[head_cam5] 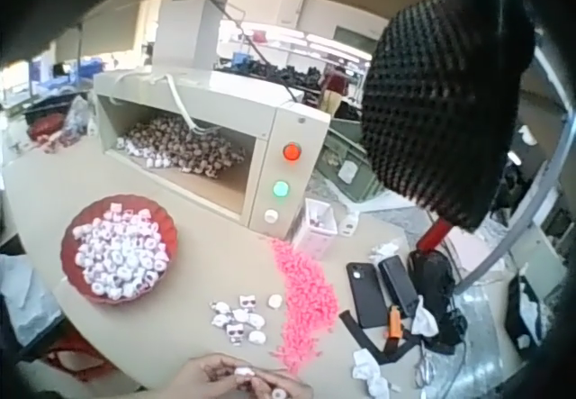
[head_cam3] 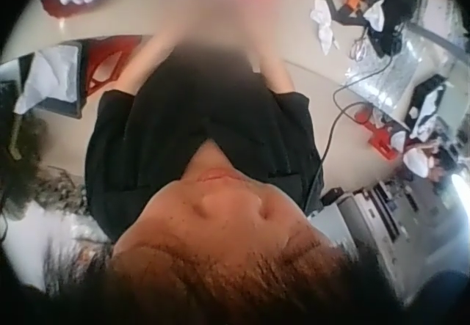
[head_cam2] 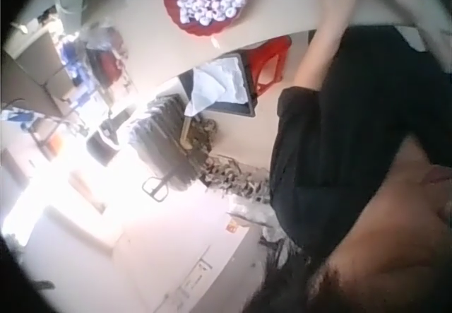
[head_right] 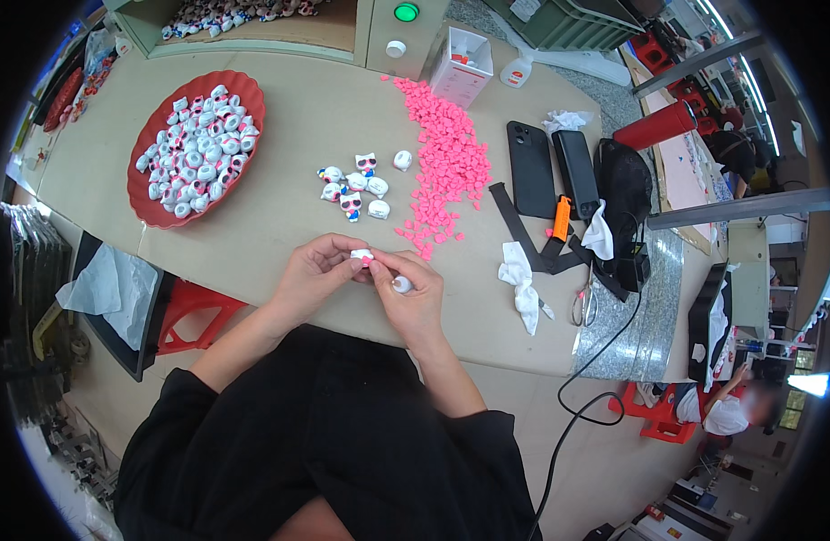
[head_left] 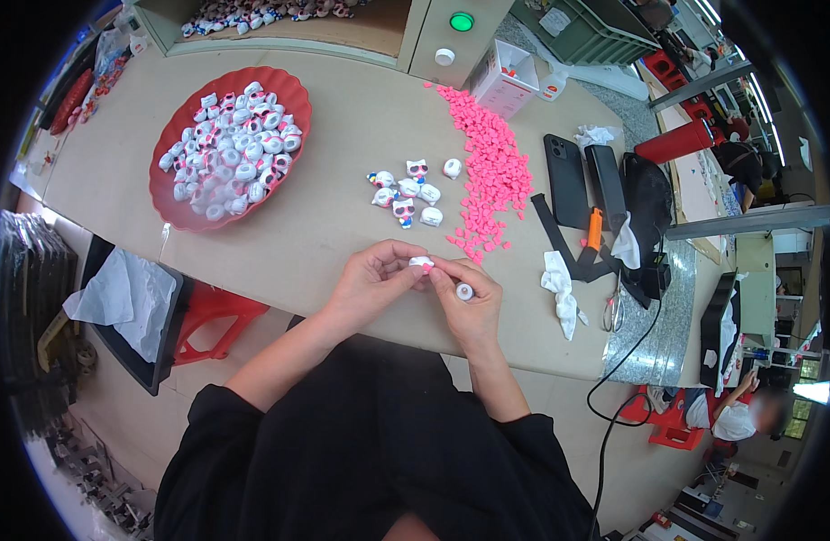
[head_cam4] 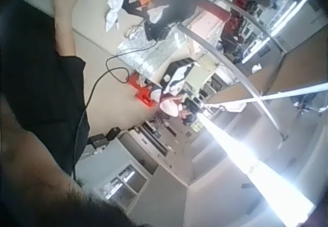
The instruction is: The person applies glue from a bottle to small white plastic toy heads, then assembles them with pink bows at a factory workbench.
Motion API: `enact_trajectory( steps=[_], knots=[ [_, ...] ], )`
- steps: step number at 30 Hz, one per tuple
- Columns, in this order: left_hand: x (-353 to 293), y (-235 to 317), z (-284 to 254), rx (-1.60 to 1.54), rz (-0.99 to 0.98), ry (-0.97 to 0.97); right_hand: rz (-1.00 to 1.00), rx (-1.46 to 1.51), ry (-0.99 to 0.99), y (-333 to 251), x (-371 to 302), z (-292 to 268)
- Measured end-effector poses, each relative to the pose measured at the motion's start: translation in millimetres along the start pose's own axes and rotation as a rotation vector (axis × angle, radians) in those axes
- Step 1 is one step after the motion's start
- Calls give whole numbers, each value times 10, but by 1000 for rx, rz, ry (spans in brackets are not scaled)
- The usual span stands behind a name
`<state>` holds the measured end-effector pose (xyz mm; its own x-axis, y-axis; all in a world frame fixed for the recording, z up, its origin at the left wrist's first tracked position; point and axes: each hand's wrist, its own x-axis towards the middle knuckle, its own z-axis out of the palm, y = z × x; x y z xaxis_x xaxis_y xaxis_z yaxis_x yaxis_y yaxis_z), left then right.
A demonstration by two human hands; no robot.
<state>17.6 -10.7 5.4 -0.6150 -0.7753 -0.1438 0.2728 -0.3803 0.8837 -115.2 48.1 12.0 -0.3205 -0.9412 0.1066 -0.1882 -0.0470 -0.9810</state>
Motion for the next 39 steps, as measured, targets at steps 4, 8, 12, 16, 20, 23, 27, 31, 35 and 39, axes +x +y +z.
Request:
enact_trajectory(
  steps=[4,8,12,16,20,23,27,31,35,39],
  knots=[
    [-12,-4,-13,13,-1,21,-32,17,7,3,-2,16],
    [0,-28,-23,29,-32,41,-159,-96,39,40,-22,27],
    [29,-34,-32,32,-75,64,-257,-168,71,42,-8,65],
    [45,-74,-34,32,-58,60,-287,-234,109,61,-1,84],
    [49,-43,3,49,-31,71,-292,-214,89,56,23,72],
    [42,-41,-7,-3,-23,73,-61,-18,51,9,20,47],
    [19,16,-41,-44,-72,38,-5,66,29,-16,8,42],
    [25,10,-54,-58,-76,24,-47,28,15,10,18,29],
    [33,16,-51,-41,-89,39,-222,-102,56,51,7,58],
    [50,2,-69,-78,-120,33,-345,-201,82,75,8,86]
  ],
)
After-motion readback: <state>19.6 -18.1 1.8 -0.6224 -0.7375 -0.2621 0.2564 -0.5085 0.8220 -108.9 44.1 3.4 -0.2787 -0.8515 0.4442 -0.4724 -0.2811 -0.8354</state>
